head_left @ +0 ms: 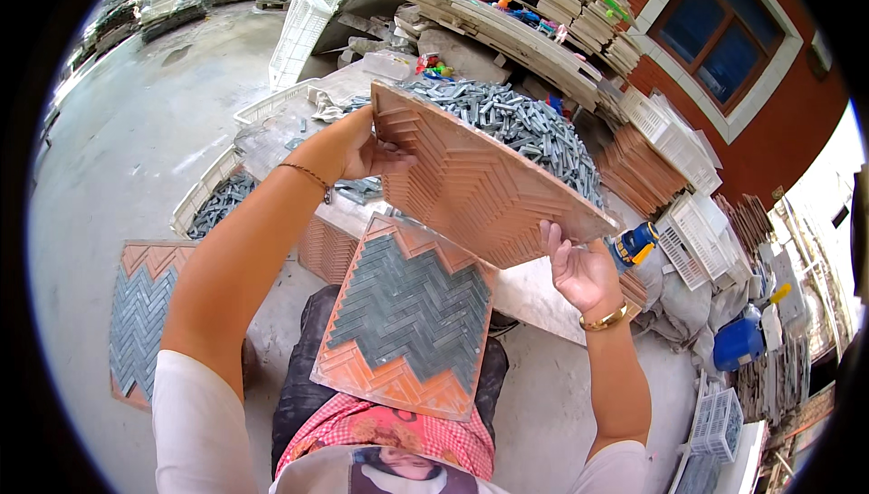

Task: The person arranges small grey rectangular tiles onto a square orange board, forming a herringbone pattern. They pick tiles from a large pile on the table and place them one by one into the grooves of the board. After completing the pattern, they flip the board over to reveal the finished tile sheet.

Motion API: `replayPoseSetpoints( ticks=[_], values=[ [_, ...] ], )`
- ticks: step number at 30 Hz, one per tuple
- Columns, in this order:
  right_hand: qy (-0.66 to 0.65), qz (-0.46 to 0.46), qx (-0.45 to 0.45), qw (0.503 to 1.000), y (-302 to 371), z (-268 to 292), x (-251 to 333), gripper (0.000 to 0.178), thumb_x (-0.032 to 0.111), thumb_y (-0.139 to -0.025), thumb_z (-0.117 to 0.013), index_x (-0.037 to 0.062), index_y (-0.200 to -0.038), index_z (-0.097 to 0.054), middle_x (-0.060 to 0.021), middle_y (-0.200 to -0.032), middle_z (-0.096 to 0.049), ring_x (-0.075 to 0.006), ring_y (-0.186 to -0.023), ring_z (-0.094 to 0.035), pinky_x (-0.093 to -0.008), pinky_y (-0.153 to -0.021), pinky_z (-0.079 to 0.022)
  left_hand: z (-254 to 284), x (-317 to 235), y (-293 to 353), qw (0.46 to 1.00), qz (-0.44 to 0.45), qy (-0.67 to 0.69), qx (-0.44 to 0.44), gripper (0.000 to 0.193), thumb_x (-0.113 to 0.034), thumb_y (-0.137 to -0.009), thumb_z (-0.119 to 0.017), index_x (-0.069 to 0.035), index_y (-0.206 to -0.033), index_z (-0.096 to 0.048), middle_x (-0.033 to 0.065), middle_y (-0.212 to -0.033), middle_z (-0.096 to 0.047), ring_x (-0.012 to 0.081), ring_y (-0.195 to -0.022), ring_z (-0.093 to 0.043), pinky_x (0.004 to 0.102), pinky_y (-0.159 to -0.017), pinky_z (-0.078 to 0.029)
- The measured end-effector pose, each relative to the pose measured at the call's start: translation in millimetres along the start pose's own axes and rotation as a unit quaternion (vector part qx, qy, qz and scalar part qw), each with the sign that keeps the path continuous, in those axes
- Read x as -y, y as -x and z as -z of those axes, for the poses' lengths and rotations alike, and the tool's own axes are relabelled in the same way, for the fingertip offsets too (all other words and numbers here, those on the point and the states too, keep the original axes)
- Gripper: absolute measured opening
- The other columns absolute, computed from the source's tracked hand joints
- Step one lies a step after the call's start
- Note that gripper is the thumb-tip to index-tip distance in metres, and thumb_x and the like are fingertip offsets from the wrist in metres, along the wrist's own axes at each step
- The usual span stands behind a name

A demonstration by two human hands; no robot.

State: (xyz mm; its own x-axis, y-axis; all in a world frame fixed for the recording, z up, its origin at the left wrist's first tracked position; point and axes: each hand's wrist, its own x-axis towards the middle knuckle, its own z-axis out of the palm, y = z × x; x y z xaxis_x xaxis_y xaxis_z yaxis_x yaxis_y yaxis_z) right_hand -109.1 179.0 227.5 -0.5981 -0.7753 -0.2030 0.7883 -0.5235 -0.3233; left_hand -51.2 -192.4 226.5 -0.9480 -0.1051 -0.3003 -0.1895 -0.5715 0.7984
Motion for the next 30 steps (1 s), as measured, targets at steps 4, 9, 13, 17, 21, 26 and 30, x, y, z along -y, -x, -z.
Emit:
replayPoseSetpoints(
  ticks=[4, 9, 13, 17, 21, 26, 30],
  values=[
    [-0.063, 0.059, 0.1, 0.991, 40, -13, -41, 0.043, 0.023, -0.092, -0.049, -0.0084, -0.122, -0.045, -0.024, -0.122, -0.052, -0.0256, -0.103, -0.061, -0.0328, -0.075, -0.057, -8, 10, 53, 0.962, -0.007, 0.247, 0.112, 0.075, -0.059, -0.091, -0.036, -0.001, -0.137, -0.027, 0.0269, -0.125, -0.042, 0.0304, -0.113, -0.053, 0.0418, -0.088, -0.054],
    [0.184, 0.375, -0.01, 0.908, 35, -40, -130, 0.036, 0.014, -0.09, -0.048, -0.0059, -0.12, -0.047, -0.0165, -0.123, -0.051, -0.0248, -0.105, -0.058, -0.038, -0.086, -0.051, -67, 88, 129, 0.929, -0.166, 0.165, 0.286, 0.081, -0.056, -0.088, -0.05, 0.0, -0.139, -0.022, 0.0178, -0.137, -0.035, 0.0252, -0.13, -0.036, 0.0459, -0.097, -0.045],
    [0.484, 0.535, 0.054, 0.691, 10, -10, -178, 0.046, 0.02, -0.09, -0.053, -0.0062, -0.126, -0.039, -0.0129, -0.125, -0.048, -0.0176, -0.111, -0.05, -0.0369, -0.091, -0.045, -81, 117, 143, 0.97, -0.113, 0.161, 0.143, 0.067, -0.03, -0.086, -0.064, 0.001, -0.134, -0.03, 0.0168, -0.13, -0.044, 0.0245, -0.119, -0.05, 0.0411, -0.092, -0.049],
    [0.622, 0.467, 0.156, 0.609, 38, 22, -159, 0.056, 0.025, -0.09, -0.055, -0.0051, -0.131, -0.033, -0.013, -0.131, -0.045, -0.0182, -0.113, -0.05, -0.0367, -0.092, -0.044, -7, 119, 123, 0.963, -0.113, 0.147, 0.195, 0.059, -0.019, -0.083, -0.065, 0.004, -0.131, -0.038, 0.018, -0.119, -0.055, 0.0246, -0.101, -0.062, 0.0362, -0.085, -0.053],
    [0.542, 0.41, 0.163, 0.715, 85, 51, -104, 0.057, 0.027, -0.089, -0.054, -0.0046, -0.132, -0.033, -0.0135, -0.131, -0.045, -0.0198, -0.113, -0.05, -0.0369, -0.093, -0.044, 26, 87, 116, 0.966, -0.114, 0.093, 0.211, 0.06, -0.019, -0.074, -0.07, 0.007, -0.124, -0.047, 0.0172, -0.112, -0.06, 0.022, -0.098, -0.063, 0.0326, -0.08, -0.053],
    [0.314, 0.35, 0.098, 0.877, 139, 101, -44, 0.059, 0.029, -0.088, -0.052, -0.004, -0.133, -0.033, -0.0142, -0.131, -0.046, -0.0219, -0.114, -0.05, -0.0371, -0.093, -0.043, 26, 68, 91, 0.961, -0.016, -0.101, 0.257, 0.048, -0.023, -0.078, -0.068, 0.007, -0.113, -0.057, 0.0149, -0.101, -0.065, 0.0207, -0.087, -0.066, 0.0303, -0.078, -0.053],
    [0.215, 0.325, 0.066, 0.919, 165, 137, -28, 0.06, 0.03, -0.088, -0.051, -0.0035, -0.134, -0.033, -0.0148, -0.131, -0.047, -0.0235, -0.114, -0.05, -0.0373, -0.094, -0.043, 26, 110, 59, 0.928, 0.021, 0.176, 0.327, 0.07, -0.052, -0.084, -0.055, 0.003, -0.127, -0.046, 0.0161, -0.12, -0.057, 0.0254, -0.106, -0.059, 0.039, -0.086, -0.051]
  ],
)
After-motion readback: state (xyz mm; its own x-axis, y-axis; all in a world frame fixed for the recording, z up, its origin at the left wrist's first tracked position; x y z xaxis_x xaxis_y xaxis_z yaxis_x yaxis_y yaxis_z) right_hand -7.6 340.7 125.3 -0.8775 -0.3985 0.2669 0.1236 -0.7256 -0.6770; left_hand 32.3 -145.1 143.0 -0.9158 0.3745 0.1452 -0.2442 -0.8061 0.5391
